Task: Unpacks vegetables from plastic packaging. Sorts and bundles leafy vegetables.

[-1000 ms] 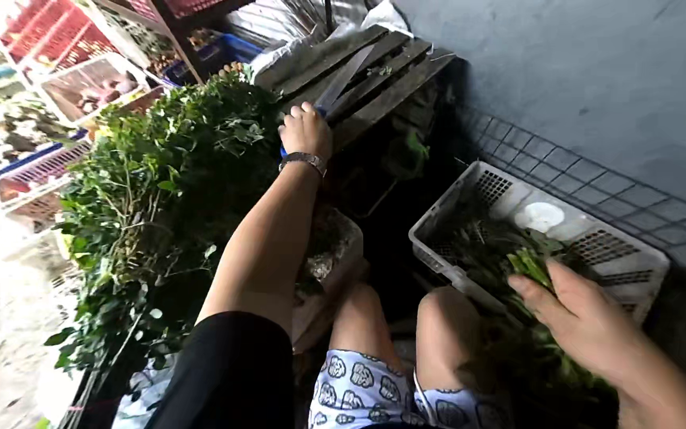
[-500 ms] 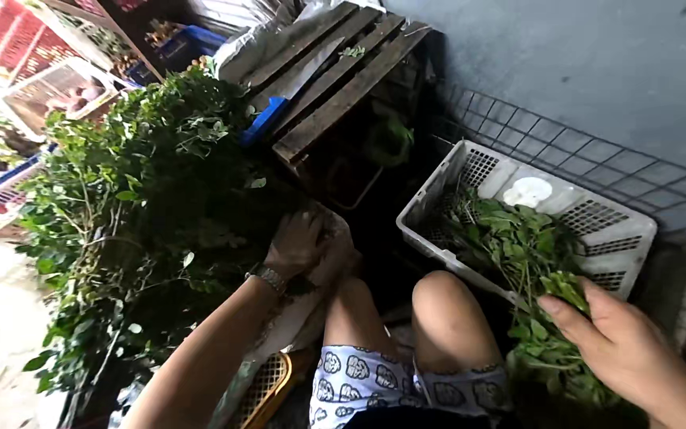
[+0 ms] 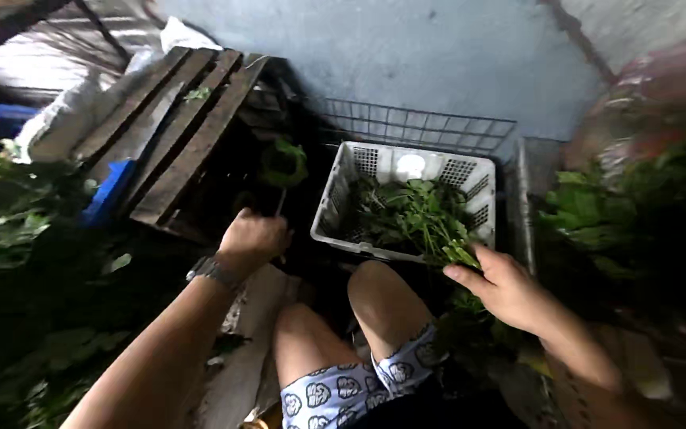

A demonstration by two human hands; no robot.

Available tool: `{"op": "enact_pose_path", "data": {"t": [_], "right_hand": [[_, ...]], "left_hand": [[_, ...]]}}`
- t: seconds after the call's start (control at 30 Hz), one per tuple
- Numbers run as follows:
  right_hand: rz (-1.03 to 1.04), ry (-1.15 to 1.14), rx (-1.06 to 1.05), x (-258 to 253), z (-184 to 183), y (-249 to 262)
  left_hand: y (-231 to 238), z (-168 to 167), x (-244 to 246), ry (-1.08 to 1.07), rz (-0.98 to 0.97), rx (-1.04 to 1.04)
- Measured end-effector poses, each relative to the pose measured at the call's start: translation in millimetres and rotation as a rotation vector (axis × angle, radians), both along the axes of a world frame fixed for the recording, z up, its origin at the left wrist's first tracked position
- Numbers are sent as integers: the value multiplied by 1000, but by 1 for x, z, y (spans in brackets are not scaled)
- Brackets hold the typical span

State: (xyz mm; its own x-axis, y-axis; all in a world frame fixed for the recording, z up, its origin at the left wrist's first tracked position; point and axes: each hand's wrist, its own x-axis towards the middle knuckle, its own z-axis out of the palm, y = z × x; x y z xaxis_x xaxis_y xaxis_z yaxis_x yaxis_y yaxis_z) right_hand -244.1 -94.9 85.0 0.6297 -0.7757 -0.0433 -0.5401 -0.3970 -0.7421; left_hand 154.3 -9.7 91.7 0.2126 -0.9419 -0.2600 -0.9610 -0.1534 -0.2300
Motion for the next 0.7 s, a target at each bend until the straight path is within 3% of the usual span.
{"op": "enact_pose_path", "data": {"t": [0.13, 0.27, 0.33, 0.47, 0.6, 0.7], "right_hand": [[-49, -22, 103, 8, -1, -5], [-17, -13, 95, 11, 7, -6], [29, -41, 82, 9, 7, 0], [161, -66, 82, 8, 9, 16], [200, 99, 37, 27, 10, 34], [222, 186, 0, 44, 16, 43]], "left_hand": [[-79, 13, -64, 352, -91, -226], [-71, 25, -171, 862, -307, -348], [-56, 18, -205, 966, -384, -348], [-18, 17, -210, 1093, -309, -386], [1, 7, -201, 1035, -162, -438], [10, 2, -183, 1183, 14, -453]]}}
